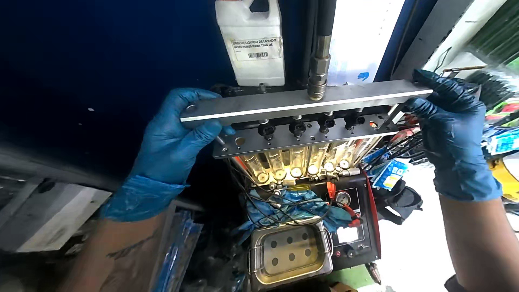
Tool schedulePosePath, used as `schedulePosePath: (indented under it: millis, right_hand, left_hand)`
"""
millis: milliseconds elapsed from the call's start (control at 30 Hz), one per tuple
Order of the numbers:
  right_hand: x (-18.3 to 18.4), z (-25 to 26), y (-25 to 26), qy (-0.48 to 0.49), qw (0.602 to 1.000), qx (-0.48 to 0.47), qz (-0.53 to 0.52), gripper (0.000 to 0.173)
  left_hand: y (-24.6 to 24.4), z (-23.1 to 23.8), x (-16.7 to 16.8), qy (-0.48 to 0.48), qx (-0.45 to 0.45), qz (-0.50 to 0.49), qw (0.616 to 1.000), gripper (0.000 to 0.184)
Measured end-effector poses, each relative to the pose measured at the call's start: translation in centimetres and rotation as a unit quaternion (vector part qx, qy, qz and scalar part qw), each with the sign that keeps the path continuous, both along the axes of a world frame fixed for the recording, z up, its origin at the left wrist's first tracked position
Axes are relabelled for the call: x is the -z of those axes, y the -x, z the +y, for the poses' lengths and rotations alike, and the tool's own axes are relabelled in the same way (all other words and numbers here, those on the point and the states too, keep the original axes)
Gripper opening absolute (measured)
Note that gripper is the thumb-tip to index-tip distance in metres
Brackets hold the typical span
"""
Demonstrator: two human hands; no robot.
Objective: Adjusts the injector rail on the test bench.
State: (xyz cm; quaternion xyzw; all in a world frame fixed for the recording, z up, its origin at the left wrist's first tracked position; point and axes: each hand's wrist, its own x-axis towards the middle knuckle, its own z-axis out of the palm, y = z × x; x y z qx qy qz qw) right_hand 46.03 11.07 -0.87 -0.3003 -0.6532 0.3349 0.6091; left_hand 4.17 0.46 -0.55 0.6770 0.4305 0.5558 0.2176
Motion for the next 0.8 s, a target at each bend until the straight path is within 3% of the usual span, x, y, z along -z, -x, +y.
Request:
schedulePosePath:
  millis: [633, 800]
  right_hand:
    - [0.4, -0.2, -0.1, 0.0, 1.0, 0.0, 0.007, 0.043]
    - [0.2, -0.3, -0.2, 0.001, 1.0, -0.001, -0.002, 0.042]
  left_hand:
    - [0.3, 0.0, 0.5, 0.021, 0.017, -0.005, 1.0, 0.036]
    - [3.7, 1.3, 2.9, 0.012, 0.081, -0.026, 0.996, 0.045]
